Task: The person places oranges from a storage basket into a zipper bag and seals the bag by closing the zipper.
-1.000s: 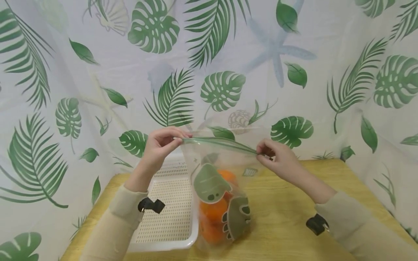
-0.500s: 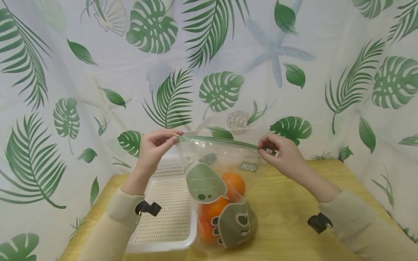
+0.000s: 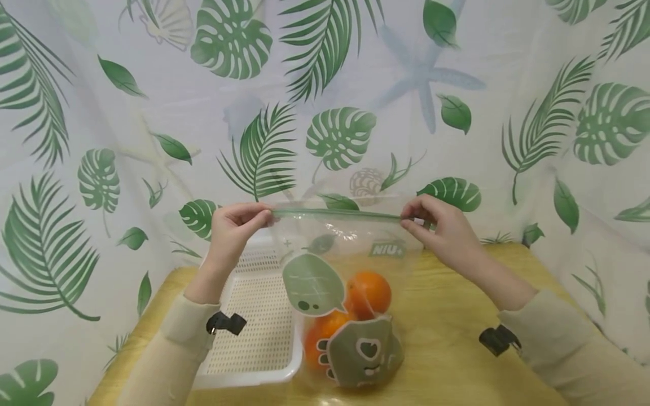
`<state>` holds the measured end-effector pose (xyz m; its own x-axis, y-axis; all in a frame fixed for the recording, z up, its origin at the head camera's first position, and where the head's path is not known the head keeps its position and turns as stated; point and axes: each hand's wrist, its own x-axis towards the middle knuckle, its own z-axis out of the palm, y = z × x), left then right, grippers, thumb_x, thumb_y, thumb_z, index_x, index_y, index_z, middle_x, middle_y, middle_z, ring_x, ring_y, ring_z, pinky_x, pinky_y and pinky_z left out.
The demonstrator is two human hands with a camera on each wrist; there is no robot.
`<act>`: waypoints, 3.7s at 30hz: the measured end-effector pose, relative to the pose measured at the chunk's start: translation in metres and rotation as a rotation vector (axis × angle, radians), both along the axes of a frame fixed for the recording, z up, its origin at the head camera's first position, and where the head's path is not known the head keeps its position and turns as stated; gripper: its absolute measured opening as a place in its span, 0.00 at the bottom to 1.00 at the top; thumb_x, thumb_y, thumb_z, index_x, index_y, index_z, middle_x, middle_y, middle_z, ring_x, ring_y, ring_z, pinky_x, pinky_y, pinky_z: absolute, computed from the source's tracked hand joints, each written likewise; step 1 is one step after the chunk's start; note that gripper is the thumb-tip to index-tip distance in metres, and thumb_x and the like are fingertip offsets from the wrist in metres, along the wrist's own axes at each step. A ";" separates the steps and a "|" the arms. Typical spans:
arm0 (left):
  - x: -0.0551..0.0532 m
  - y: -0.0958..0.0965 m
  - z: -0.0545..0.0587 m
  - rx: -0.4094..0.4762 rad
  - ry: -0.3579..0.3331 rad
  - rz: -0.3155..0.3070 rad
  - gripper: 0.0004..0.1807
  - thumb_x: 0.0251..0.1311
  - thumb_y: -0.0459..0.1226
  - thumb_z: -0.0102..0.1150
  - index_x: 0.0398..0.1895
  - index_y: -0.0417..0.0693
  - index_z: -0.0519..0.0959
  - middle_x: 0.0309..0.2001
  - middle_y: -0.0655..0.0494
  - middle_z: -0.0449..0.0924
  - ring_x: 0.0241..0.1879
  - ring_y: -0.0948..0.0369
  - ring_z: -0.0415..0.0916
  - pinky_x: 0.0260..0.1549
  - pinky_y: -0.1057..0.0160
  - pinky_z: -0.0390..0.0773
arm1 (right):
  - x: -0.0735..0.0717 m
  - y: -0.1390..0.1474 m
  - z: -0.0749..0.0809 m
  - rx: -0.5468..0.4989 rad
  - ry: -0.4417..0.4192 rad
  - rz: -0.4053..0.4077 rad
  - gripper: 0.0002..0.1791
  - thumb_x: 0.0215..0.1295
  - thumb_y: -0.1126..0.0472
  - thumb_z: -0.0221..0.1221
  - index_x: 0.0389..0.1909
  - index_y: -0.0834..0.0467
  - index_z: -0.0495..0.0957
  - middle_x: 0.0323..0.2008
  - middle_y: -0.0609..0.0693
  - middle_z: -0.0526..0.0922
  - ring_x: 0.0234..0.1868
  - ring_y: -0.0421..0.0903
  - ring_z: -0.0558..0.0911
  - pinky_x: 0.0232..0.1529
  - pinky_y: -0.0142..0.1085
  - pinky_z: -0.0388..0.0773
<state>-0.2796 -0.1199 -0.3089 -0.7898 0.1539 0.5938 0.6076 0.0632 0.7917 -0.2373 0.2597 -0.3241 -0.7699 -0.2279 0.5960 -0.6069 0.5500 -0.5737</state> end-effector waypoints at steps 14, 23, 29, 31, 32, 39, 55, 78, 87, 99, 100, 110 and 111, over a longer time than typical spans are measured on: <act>0.004 0.002 0.004 -0.069 0.177 0.083 0.06 0.63 0.21 0.66 0.41 0.24 0.87 0.40 0.25 0.87 0.35 0.79 0.85 0.41 0.75 0.86 | 0.006 0.002 0.018 0.044 0.055 -0.037 0.09 0.72 0.71 0.65 0.50 0.62 0.85 0.45 0.40 0.85 0.47 0.16 0.75 0.52 0.09 0.70; 0.005 -0.003 0.004 -0.054 0.187 0.078 0.06 0.64 0.20 0.65 0.42 0.24 0.87 0.39 0.26 0.88 0.35 0.78 0.87 0.41 0.74 0.86 | 0.005 -0.001 0.025 0.034 0.083 -0.027 0.08 0.72 0.70 0.65 0.49 0.61 0.85 0.44 0.37 0.85 0.45 0.19 0.77 0.51 0.10 0.71; 0.006 -0.005 0.005 -0.063 0.204 0.104 0.06 0.63 0.20 0.65 0.42 0.25 0.87 0.38 0.27 0.88 0.34 0.79 0.86 0.40 0.74 0.86 | 0.005 -0.003 0.033 0.001 0.108 -0.002 0.11 0.68 0.75 0.66 0.48 0.62 0.86 0.44 0.24 0.80 0.47 0.19 0.78 0.52 0.10 0.73; 0.006 -0.006 0.005 -0.066 0.208 0.123 0.06 0.62 0.20 0.66 0.41 0.25 0.87 0.38 0.27 0.88 0.33 0.79 0.86 0.39 0.75 0.86 | 0.006 -0.004 0.035 -0.008 0.115 0.002 0.11 0.67 0.75 0.66 0.48 0.62 0.86 0.43 0.23 0.80 0.46 0.20 0.79 0.53 0.10 0.73; 0.006 -0.006 0.005 -0.066 0.209 0.132 0.06 0.62 0.20 0.66 0.41 0.26 0.88 0.38 0.27 0.88 0.33 0.80 0.86 0.39 0.75 0.86 | 0.007 -0.004 0.036 -0.012 0.115 0.002 0.11 0.67 0.75 0.66 0.48 0.61 0.86 0.43 0.23 0.80 0.46 0.20 0.79 0.53 0.10 0.73; 0.005 -0.007 0.003 -0.084 0.210 0.153 0.06 0.61 0.20 0.67 0.40 0.27 0.88 0.38 0.28 0.88 0.32 0.81 0.84 0.39 0.77 0.84 | 0.008 -0.003 0.038 -0.039 0.051 -0.001 0.09 0.68 0.74 0.66 0.47 0.62 0.86 0.44 0.35 0.86 0.49 0.21 0.79 0.56 0.11 0.72; 0.002 -0.003 -0.002 -0.044 0.147 0.083 0.06 0.63 0.20 0.65 0.42 0.26 0.86 0.39 0.26 0.87 0.35 0.77 0.85 0.43 0.74 0.85 | 0.010 0.014 0.031 -0.070 -0.177 -0.047 0.11 0.71 0.67 0.67 0.52 0.63 0.83 0.42 0.25 0.82 0.40 0.24 0.82 0.41 0.17 0.79; 0.007 0.008 0.018 -0.456 0.283 0.134 0.10 0.67 0.30 0.67 0.49 0.42 0.89 0.48 0.47 0.92 0.49 0.51 0.88 0.50 0.57 0.87 | 0.013 0.019 0.024 -0.181 -0.361 -0.039 0.07 0.75 0.58 0.65 0.50 0.50 0.83 0.38 0.31 0.86 0.36 0.34 0.83 0.40 0.26 0.78; 0.012 0.040 0.032 -0.531 0.460 0.131 0.09 0.68 0.33 0.67 0.48 0.44 0.90 0.47 0.51 0.92 0.53 0.54 0.88 0.60 0.54 0.84 | 0.014 0.021 0.023 -0.226 -0.409 -0.015 0.06 0.75 0.61 0.64 0.48 0.48 0.82 0.38 0.28 0.87 0.39 0.32 0.84 0.45 0.22 0.78; 0.014 0.093 0.044 -0.785 0.932 0.233 0.06 0.67 0.36 0.66 0.43 0.51 0.90 0.40 0.59 0.91 0.39 0.61 0.88 0.42 0.64 0.86 | 0.017 0.020 0.023 -0.279 -0.427 0.026 0.08 0.75 0.63 0.64 0.47 0.47 0.83 0.38 0.27 0.87 0.40 0.32 0.85 0.46 0.21 0.78; 0.015 0.097 0.045 -0.796 0.955 0.234 0.06 0.68 0.36 0.66 0.43 0.52 0.90 0.40 0.60 0.91 0.39 0.61 0.88 0.42 0.64 0.86 | 0.017 0.020 0.023 -0.278 -0.427 0.026 0.08 0.75 0.63 0.64 0.47 0.47 0.83 0.39 0.27 0.87 0.40 0.32 0.84 0.46 0.21 0.78; 0.015 0.136 0.045 -0.912 1.065 0.242 0.07 0.70 0.40 0.62 0.43 0.54 0.89 0.41 0.60 0.89 0.42 0.62 0.87 0.47 0.64 0.85 | 0.016 0.017 0.022 -0.271 -0.398 0.023 0.07 0.75 0.62 0.65 0.47 0.46 0.83 0.38 0.27 0.86 0.40 0.31 0.84 0.45 0.22 0.79; 0.015 0.139 0.044 -0.930 1.061 0.244 0.08 0.71 0.40 0.61 0.44 0.54 0.89 0.42 0.60 0.89 0.44 0.61 0.87 0.50 0.64 0.85 | 0.016 0.017 0.022 -0.274 -0.398 0.024 0.07 0.75 0.63 0.65 0.47 0.46 0.83 0.38 0.27 0.86 0.40 0.31 0.84 0.45 0.22 0.79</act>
